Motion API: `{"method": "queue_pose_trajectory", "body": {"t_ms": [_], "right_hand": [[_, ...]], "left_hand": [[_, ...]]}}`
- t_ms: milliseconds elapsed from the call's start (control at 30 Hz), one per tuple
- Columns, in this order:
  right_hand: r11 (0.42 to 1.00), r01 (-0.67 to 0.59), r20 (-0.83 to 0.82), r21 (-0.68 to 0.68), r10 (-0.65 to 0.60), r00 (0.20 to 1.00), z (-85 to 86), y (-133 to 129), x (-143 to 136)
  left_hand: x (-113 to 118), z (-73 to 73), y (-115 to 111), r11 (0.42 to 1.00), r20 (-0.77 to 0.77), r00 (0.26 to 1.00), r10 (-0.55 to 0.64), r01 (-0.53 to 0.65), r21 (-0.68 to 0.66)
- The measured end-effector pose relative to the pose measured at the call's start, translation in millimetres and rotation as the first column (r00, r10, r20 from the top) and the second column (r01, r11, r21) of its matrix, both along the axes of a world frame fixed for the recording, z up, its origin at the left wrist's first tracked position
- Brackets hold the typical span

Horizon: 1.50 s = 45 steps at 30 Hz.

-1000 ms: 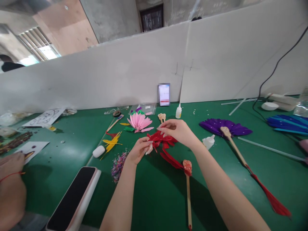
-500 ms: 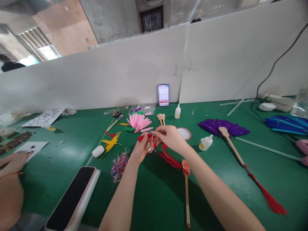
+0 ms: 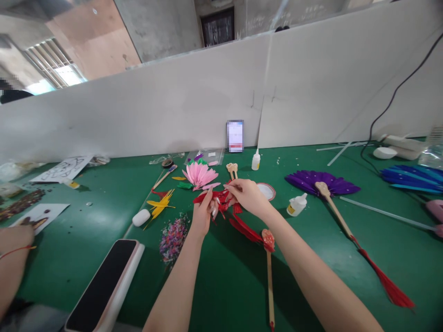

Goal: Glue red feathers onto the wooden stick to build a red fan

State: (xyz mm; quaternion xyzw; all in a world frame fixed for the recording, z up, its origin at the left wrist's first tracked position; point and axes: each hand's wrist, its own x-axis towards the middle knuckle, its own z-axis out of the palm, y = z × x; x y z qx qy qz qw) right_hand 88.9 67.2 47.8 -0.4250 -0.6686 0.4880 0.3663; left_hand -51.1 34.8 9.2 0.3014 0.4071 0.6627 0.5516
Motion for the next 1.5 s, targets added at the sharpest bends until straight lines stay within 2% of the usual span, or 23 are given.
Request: {"method": "queue_pose_trajectory", "body": {"t_ms": [133, 300, 400, 567, 667, 1000, 1233, 1500], "right_hand": [[0.998, 0.025, 0.031, 0.060, -0.026, 0.999, -0.4, 0, 0], [0.989, 0.082, 0.101, 0.121, -0.094, 0.990, -1.1, -1, -1], [0.991, 0.075, 0.040, 0.112, -0.080, 0.996, -2.1, -1, -4], [0.998, 0.063, -0.128, 0.009, -0.061, 0.990, -2.5, 0, -7], [0.997, 0.070, -0.164, 0.011, -0.067, 0.984, -3.3, -1, -8], [0.981, 0.120, -0.092, 0.152, -0.107, 0.990, -6.8, -4, -12], [0.990, 0.074, -0.138, 0.123, -0.057, 0.989, -6.0, -4, -12], [0.988, 0.079, -0.131, 0.133, -0.062, 0.989, -7.4, -3, -12]], "left_hand": [[0, -0.2, 1, 0.999, -0.005, 0.999, 0.043, -0.043, 0.002], [2, -0.6, -1, 0.998, -0.050, 0.998, 0.033, -0.030, 0.057], [5, 0.2, -2, 0.998, -0.041, 0.999, 0.016, -0.013, 0.069], [9, 2.4, -4, 0.999, -0.026, 0.999, -0.019, 0.020, 0.029], [11, 2.3, -5, 0.999, -0.015, 1.000, -0.016, 0.016, 0.028], [10, -0.3, -5, 1.000, 0.018, 0.999, -0.031, 0.031, 0.003], [9, 3.2, -4, 0.999, 0.043, 0.998, -0.037, 0.038, -0.015], [5, 2.0, -2, 0.996, 0.126, 0.990, -0.059, 0.067, -0.057]]}}
